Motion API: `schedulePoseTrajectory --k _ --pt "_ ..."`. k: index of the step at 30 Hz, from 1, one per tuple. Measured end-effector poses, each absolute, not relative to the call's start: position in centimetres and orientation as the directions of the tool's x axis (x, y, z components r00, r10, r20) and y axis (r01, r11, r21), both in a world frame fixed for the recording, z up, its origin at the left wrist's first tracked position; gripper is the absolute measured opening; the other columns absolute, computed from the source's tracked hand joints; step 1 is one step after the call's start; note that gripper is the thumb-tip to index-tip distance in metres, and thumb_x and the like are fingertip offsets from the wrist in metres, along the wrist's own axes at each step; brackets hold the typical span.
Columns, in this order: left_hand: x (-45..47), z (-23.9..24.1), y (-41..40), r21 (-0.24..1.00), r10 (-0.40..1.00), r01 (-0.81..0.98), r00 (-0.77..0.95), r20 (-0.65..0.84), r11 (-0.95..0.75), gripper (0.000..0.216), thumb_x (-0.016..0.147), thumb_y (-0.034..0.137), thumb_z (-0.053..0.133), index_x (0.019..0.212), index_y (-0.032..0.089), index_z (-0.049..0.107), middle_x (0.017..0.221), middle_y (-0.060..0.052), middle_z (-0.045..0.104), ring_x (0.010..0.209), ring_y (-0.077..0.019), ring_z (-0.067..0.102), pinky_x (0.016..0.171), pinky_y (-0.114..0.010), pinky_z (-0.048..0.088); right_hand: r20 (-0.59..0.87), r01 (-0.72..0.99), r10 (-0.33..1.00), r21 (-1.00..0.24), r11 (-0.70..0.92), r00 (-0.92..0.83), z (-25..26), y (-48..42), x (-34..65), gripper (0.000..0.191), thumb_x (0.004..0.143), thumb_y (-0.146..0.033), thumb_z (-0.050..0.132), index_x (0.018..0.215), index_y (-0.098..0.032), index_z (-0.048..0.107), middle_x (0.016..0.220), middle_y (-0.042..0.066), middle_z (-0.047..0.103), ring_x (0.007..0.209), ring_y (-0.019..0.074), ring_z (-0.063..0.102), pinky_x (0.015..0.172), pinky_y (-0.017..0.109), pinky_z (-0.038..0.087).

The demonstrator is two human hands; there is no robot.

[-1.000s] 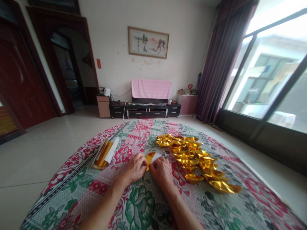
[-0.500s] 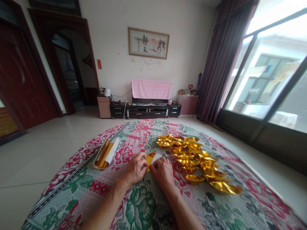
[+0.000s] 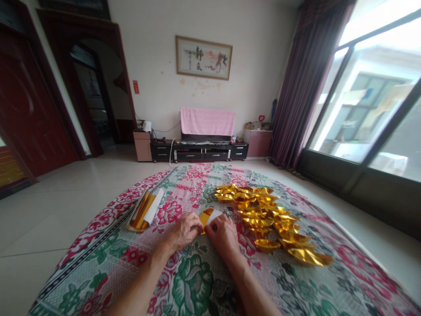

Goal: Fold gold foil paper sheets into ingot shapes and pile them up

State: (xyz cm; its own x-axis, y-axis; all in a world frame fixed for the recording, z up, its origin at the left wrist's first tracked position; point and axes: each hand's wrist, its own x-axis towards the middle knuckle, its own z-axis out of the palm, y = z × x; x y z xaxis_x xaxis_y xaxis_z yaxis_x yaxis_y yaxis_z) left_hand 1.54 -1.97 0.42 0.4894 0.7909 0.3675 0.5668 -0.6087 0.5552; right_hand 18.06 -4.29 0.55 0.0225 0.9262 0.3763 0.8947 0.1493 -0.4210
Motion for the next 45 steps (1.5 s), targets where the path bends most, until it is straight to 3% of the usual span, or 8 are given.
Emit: schedulePoseTrajectory --k 12,25,35,41,45 --pt "1.6 0.6 -1.9 0.562 0.821 0.607 0.497 0.281 -0.561 0.025 0.072 0.011 0.047 0.073 0.023 0.069 0.088 -0.002 0.057 0.091 -0.0141 0.052 0.087 -0.027 0.039 0.390 0.907 0.920 -0.394 0.148 0.019 0.1 -4.3 18.1 0.017 0.077 -0.029 0.055 0.065 -0.020 0.063 0.080 0.003 0.059 0.075 0.0155 0.048 0.066 0.026 0.030" --pt "1.8 0.8 -2.2 0.543 0.830 0.632 0.472 0.297 -0.553 0.025 0.070 0.011 0.047 0.072 0.023 0.069 0.088 -0.002 0.058 0.091 -0.0148 0.053 0.088 -0.027 0.040 0.380 0.917 0.925 -0.376 0.134 0.021 0.4 -4.5 17.9 0.017 0.078 -0.028 0.054 0.066 -0.020 0.063 0.081 0.004 0.059 0.076 0.0165 0.049 0.067 0.027 0.030" --pt "2.1 0.9 -2.3 0.549 0.839 0.637 0.458 0.295 -0.541 0.013 0.073 0.022 0.057 0.071 0.021 0.069 0.087 -0.003 0.058 0.087 -0.0157 0.053 0.085 -0.029 0.041 0.387 0.908 0.922 -0.394 0.144 0.021 0.6 -4.5 18.1 0.014 0.077 -0.028 0.056 0.067 -0.019 0.061 0.080 0.004 0.058 0.077 0.0162 0.049 0.067 0.026 0.032" --pt "2.0 1.0 -2.3 0.557 0.833 0.623 0.464 0.303 -0.549 0.012 0.072 0.022 0.058 0.070 0.022 0.070 0.085 -0.003 0.058 0.087 -0.0151 0.053 0.085 -0.027 0.042 0.416 0.892 0.909 -0.405 0.202 -0.017 0.3 -4.0 19.3 0.014 0.075 -0.030 0.059 0.068 -0.019 0.060 0.080 0.003 0.055 0.079 0.0163 0.050 0.073 0.025 0.035" --pt "2.0 0.7 -2.2 0.559 0.837 0.627 0.455 0.302 -0.543 0.011 0.071 0.022 0.059 0.071 0.022 0.070 0.087 -0.002 0.058 0.087 -0.0149 0.053 0.085 -0.027 0.042 0.400 0.901 0.916 -0.407 0.152 0.025 0.4 -4.0 19.6 0.017 0.073 -0.035 0.061 0.068 -0.019 0.061 0.083 0.004 0.055 0.081 0.0177 0.048 0.073 0.027 0.035"
